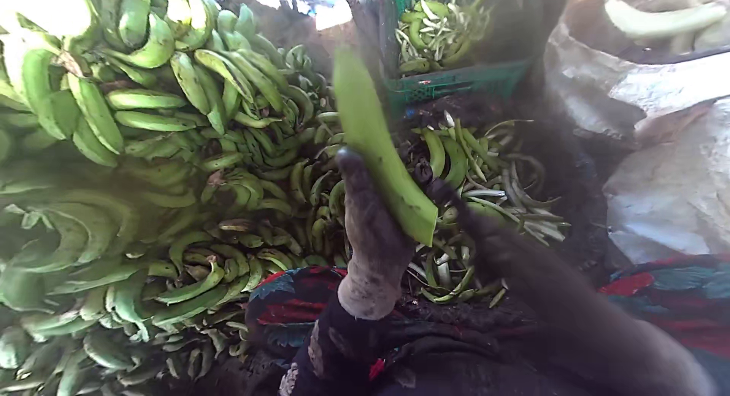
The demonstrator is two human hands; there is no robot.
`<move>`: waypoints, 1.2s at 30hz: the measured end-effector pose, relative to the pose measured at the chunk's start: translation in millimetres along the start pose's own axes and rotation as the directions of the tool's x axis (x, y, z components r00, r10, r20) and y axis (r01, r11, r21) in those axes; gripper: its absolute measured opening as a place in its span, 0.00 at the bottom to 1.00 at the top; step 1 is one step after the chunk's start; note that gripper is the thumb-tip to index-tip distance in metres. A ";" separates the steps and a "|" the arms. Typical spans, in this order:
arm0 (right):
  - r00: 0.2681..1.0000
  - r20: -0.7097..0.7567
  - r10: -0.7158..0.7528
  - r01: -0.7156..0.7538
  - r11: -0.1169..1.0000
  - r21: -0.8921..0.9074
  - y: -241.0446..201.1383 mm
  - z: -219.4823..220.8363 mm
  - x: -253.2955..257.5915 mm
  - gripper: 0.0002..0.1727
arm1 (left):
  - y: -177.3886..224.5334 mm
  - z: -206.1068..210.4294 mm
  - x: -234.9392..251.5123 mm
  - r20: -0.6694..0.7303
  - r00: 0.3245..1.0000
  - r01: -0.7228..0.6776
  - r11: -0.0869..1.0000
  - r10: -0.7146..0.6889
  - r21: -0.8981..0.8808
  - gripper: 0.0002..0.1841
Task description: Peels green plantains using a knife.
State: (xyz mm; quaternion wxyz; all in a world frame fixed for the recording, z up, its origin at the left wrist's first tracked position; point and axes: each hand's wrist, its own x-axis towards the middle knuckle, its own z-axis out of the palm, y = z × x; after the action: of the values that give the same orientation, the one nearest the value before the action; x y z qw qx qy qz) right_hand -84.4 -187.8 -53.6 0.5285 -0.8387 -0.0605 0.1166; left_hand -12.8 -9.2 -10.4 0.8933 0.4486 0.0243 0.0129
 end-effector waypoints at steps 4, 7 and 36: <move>0.926 -0.140 -0.351 0.287 0.894 -0.344 -6.0 -40.6 -4.2 0.25 | 5.1 7.1 13.8 -0.043 0.988 0.150 0.987 -0.148 0.055 0.20; 0.878 -0.243 -0.412 0.243 0.822 -0.515 -2.2 -28.9 12.2 0.25 | -13.6 7.4 1.4 0.027 0.987 0.154 0.972 -0.161 0.178 0.19; 0.881 -0.299 -0.367 0.219 0.876 -0.430 6.4 -31.3 35.3 0.24 | -53.1 -56.6 26.3 0.618 0.734 -0.266 0.956 0.282 -0.121 0.25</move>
State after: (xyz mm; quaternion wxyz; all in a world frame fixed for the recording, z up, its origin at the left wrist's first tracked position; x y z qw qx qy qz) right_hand -42.4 -210.0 -51.1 0.3672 -0.9128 -0.1097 -0.1414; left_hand 10.4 5.7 -87.6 0.8434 0.4145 -0.3419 -0.0061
